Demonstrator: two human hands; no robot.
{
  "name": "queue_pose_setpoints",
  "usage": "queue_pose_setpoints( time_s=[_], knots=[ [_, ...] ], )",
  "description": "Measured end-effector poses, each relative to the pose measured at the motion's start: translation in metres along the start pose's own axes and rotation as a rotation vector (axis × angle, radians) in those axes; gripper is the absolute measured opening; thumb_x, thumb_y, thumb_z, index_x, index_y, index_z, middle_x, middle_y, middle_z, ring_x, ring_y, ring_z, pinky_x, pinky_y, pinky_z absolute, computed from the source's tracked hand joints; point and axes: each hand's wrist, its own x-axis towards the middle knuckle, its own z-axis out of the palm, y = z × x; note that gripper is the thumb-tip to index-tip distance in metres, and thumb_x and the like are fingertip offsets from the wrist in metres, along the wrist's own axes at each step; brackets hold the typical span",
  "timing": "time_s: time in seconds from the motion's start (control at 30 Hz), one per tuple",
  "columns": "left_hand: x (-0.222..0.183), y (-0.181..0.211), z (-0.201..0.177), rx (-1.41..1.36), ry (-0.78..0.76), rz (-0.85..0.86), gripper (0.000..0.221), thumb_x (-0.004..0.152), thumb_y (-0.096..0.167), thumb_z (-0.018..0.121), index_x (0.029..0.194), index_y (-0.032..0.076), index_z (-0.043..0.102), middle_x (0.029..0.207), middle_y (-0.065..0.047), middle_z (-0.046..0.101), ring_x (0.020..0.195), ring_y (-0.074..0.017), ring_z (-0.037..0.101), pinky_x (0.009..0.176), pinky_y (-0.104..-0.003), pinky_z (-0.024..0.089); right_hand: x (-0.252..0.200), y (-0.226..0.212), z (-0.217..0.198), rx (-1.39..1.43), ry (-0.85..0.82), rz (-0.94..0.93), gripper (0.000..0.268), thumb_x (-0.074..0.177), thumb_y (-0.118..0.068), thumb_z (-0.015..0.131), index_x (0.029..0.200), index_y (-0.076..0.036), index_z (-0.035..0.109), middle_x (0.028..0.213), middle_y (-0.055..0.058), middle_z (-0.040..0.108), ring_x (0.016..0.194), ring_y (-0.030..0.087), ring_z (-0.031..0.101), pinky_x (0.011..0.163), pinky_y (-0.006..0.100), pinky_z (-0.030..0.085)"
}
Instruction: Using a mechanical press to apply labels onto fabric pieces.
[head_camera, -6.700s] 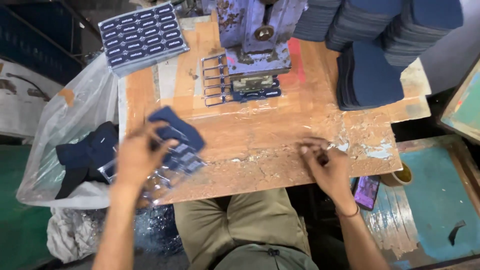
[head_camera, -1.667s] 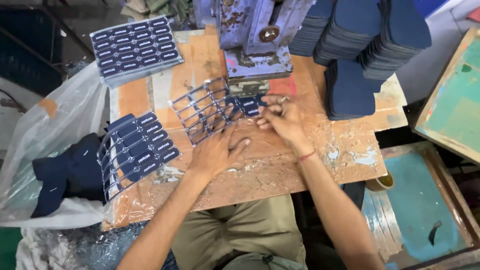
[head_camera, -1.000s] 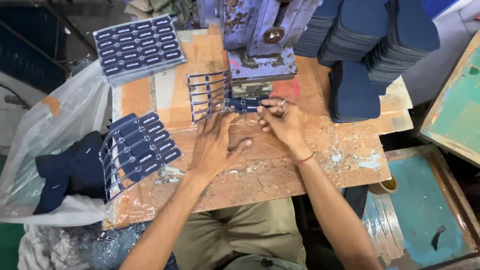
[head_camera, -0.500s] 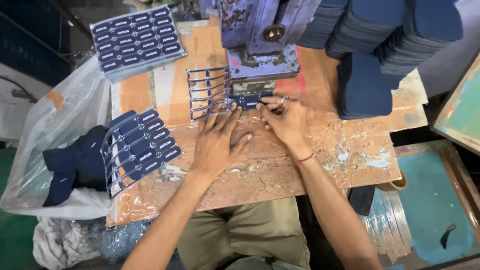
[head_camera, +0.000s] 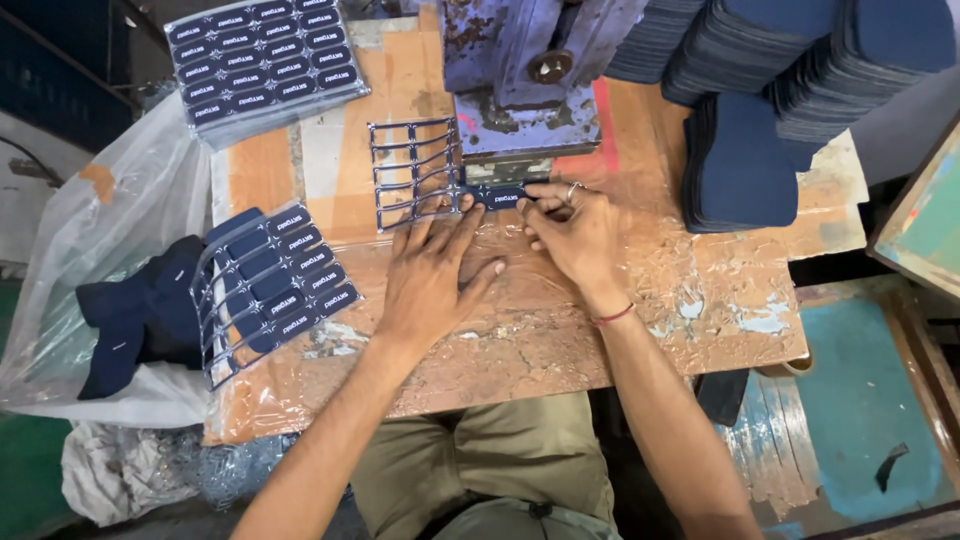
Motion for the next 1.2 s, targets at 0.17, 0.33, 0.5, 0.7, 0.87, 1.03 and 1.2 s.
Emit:
queue_pose_setpoints(
  time_s=[0.17,0.33,0.5,0.7,0.87,1.03,1.2],
  knots=[
    [0.000,-0.002,0.005,0.018,0.003,0.020,0.073,0.097,0.052,0.063,0.148,0.002,0.052,0.149,-0.014,0.057,0.145,-0.0386,0.038,0.119,-0.057,0.025,0.000,0.005,0.000,0.001,0.003,0.029,0.024,0.091,-0.008,0.080,0.111,0.004,0.075,0.079,0.003,0.076,0.062,0.005,0.070,0.050,0.020,0.056],
    [0.000,-0.003,-0.001,0.017,0.041,0.080,0.069,0.094,0.047,0.068,0.145,0.004,0.054,0.147,-0.017,0.059,0.142,-0.0391,0.042,0.114,-0.056,0.030,0.002,0.019,-0.001,0.144,-0.075,0.070,0.027,0.092,-0.007,0.079,0.116,0.004,0.073,0.080,0.003,0.074,0.064,0.005,0.068,0.052,0.021,0.056],
    [-0.036,-0.045,-0.079,0.016,0.146,-0.054,0.078,0.084,0.045,0.085,0.148,0.008,0.058,0.144,-0.017,0.062,0.139,-0.0349,0.050,0.124,-0.056,0.030,-0.062,-0.026,-0.046,-0.075,-0.115,-0.047,0.028,0.093,-0.009,0.074,0.119,-0.001,0.072,0.083,0.002,0.075,0.061,0.005,0.065,0.050,0.021,0.051],
    [-0.099,-0.151,-0.158,-0.087,-0.015,-0.782,0.112,0.064,0.038,0.093,0.157,0.005,0.040,0.137,-0.027,0.063,0.122,-0.0389,0.065,0.098,-0.049,0.052,-0.130,-0.014,-0.088,-0.075,-0.072,0.177,0.022,0.095,-0.011,0.073,0.116,-0.007,0.077,0.083,0.004,0.078,0.058,0.007,0.062,0.049,0.023,0.048],
    [-0.114,-0.055,-0.153,-0.295,0.008,-0.818,0.095,0.072,0.027,0.087,0.156,0.009,0.045,0.133,-0.022,0.071,0.112,-0.0315,0.074,0.088,-0.039,0.063,-0.138,-0.049,-0.067,0.078,-0.265,-0.125,0.018,0.094,-0.012,0.074,0.111,-0.010,0.074,0.130,0.007,0.072,0.096,0.009,0.076,0.069,0.024,0.065],
    [-0.079,0.024,-0.092,-0.489,0.090,-0.296,0.086,0.075,0.027,0.091,0.147,0.011,0.046,0.130,-0.015,0.069,0.113,-0.0280,0.073,0.091,-0.038,0.059,-0.105,-0.051,-0.014,0.048,-0.490,0.113,0.053,0.090,-0.012,0.077,0.140,-0.014,0.061,0.107,0.006,0.079,0.091,0.017,0.074,0.082,0.036,0.062],
    [-0.031,0.013,-0.094,-0.212,0.114,-0.140,0.075,0.082,0.048,0.076,0.142,0.008,0.055,0.130,-0.019,0.063,0.121,-0.0337,0.058,0.103,-0.045,0.047,-0.073,-0.051,-0.017,-0.415,-0.240,-0.438,0.016,0.090,-0.006,0.077,0.106,-0.009,0.077,0.108,0.010,0.075,0.102,0.028,0.068,0.088,0.040,0.055]
  ],
)
